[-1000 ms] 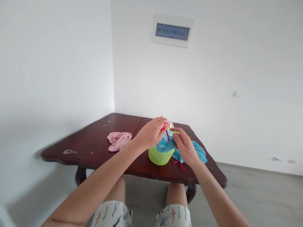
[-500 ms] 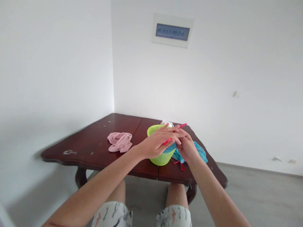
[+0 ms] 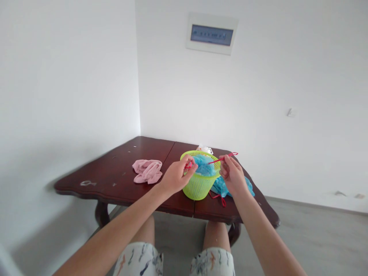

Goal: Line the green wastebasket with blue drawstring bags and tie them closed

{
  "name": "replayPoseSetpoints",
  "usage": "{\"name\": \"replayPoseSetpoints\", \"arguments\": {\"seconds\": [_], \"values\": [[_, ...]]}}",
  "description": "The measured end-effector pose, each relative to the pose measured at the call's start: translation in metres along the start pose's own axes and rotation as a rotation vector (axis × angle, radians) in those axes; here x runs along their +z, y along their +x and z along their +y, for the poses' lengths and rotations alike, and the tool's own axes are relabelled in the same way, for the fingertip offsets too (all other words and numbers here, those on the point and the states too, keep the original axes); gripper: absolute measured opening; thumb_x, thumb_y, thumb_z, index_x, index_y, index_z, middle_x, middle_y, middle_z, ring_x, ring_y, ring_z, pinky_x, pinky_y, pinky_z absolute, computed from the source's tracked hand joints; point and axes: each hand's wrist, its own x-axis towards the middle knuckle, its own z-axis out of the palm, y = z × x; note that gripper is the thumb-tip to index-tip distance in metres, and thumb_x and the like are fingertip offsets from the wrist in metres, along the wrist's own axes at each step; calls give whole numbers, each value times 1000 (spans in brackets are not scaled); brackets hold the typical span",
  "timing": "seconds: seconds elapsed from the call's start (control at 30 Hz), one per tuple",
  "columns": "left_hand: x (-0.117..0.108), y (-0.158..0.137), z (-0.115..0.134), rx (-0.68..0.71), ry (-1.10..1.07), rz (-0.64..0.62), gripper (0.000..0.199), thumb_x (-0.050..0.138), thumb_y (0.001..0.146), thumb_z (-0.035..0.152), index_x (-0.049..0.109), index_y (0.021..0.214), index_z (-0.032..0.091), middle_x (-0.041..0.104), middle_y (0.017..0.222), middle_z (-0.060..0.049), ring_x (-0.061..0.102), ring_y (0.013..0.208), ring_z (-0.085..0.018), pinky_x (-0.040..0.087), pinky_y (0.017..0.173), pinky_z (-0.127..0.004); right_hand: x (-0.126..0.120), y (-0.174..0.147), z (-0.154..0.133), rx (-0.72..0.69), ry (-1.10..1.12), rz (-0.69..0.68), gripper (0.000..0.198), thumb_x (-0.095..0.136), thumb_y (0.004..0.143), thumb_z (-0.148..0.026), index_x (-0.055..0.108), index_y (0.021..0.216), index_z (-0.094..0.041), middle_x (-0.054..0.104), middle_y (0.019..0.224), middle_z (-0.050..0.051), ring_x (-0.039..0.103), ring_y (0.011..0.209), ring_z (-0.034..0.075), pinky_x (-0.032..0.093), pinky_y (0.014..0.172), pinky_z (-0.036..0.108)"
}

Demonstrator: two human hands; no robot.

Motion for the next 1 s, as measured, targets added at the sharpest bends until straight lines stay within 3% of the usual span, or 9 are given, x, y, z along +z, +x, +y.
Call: {"name": "replayPoseSetpoints", "arguments": {"seconds": [0.1, 0.23, 0.33, 0.43, 0.57, 0.67, 0.8, 0.9, 1.0], "values": [[-1, 7, 1, -100, 240, -93, 54, 78, 107, 71, 71, 141, 29, 82, 93, -3, 79, 82, -29, 50, 73, -36, 10, -19, -15, -46, -156, -211, 49, 94, 96, -67, 83, 101, -20, 70, 80, -1, 49, 48, 5, 33, 45, 21], [8, 12, -2, -62, 372, -195, 31, 71, 115, 58, 81, 117, 29, 87, 99, -5, 84, 95, -32, 54, 78, -39, 23, -43, -28, -94, -357, -373, 50, 82, 104, -70, 80, 101, -21, 78, 88, 4, 59, 50, 10, 44, 48, 25], [15, 11, -8, 18, 319, -122, 22, 73, 115, 46, 82, 121, 27, 90, 121, -7, 84, 116, -33, 59, 94, -43, 25, -54, -26, -106, -468, -342, 50, 85, 101, -70, 79, 114, -23, 79, 93, 4, 58, 51, 10, 49, 48, 25], [19, 8, -10, 92, 258, -49, 26, 72, 116, 39, 80, 138, 27, 88, 138, -8, 80, 130, -34, 56, 110, -50, 22, -62, -12, -25, -574, -354, 60, 86, 100, -66, 71, 144, -28, 79, 95, 0, 57, 50, 10, 48, 45, 23], [22, -2, -2, 196, 198, -104, 34, 67, 116, 30, 76, 149, 28, 87, 141, -8, 78, 133, -33, 53, 119, -53, 20, -66, 8, 72, -578, -424, 77, 76, 108, -66, 50, 169, -27, 66, 66, -8, 56, 46, 15, 47, 45, 24], [23, -11, 1, 219, 141, -123, 46, 63, 115, 24, 67, 161, 29, 81, 156, -8, 73, 146, -32, 50, 127, -53, 22, -63, 16, 58, -525, -391, 77, 73, 110, -68, 53, 169, -23, 56, 54, -10, 52, 46, 15, 43, 47, 24], [25, -20, -9, 180, 83, -92, 52, 65, 114, 30, 60, 166, 30, 75, 163, -11, 69, 152, -32, 48, 132, -55, 23, -52, 17, 21, -511, -319, 72, 73, 108, -74, 67, 157, -22, 56, 53, -9, 51, 44, 15, 41, 44, 23], [26, -24, -24, 127, 93, -38, 44, 64, 116, 35, 63, 160, 28, 76, 160, -12, 68, 152, -32, 47, 132, -55, 21, -46, 18, -5, -545, -294, 75, 76, 105, -74, 67, 157, -21, 62, 58, -7, 62, 48, 17, 52, 49, 25], [28, -26, -41, 73, 127, 2, 39, 67, 117, 39, 67, 154, 27, 77, 159, -11, 66, 153, -31, 39, 137, -57, 16, -40, 20, -3, -559, -315, 81, 79, 102, -75, 64, 162, -23, 76, 80, -2, 74, 55, 19, 62, 54, 29]]}}
